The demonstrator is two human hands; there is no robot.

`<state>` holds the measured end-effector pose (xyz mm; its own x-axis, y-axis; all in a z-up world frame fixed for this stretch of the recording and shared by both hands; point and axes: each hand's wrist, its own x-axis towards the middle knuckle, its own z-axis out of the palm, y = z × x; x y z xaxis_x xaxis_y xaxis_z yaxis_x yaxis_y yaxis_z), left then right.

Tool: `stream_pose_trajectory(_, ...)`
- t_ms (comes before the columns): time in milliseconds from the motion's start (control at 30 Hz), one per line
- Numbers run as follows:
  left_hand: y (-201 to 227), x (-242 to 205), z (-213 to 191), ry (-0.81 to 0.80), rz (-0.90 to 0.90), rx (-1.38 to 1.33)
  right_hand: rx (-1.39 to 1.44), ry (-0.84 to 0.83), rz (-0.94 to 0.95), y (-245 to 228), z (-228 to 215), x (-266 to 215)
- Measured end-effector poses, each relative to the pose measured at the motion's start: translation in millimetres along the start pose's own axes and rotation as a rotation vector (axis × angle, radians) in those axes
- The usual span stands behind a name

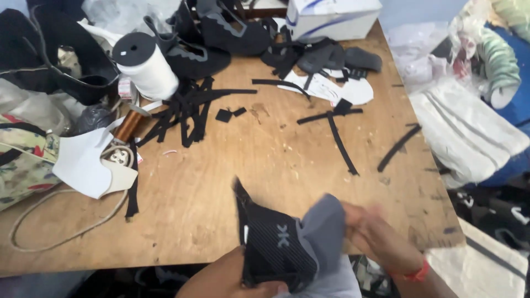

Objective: Stuffing and shaping shoe uppers with padding or internal components.

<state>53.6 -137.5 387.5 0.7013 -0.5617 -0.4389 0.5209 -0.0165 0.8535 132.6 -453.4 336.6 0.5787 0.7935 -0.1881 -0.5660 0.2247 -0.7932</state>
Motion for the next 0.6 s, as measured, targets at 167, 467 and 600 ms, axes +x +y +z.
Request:
stream_pose_trajectory(167, -22, 1, 15, 0.161, -0.039, 0.435, -0.611, 0.495, -0.124, -7, 30, 9)
stream_pose_trajectory(467, -65, 36, 0, 0.466, 0.589, -0.579, -0.501, 0.540, -0.276, 40, 52, 29)
stream_pose_trajectory(600, -59, 48, 4, 0.389, 0.628, -0.630, -0.499, 0.633, -0.299, 45, 32, 36)
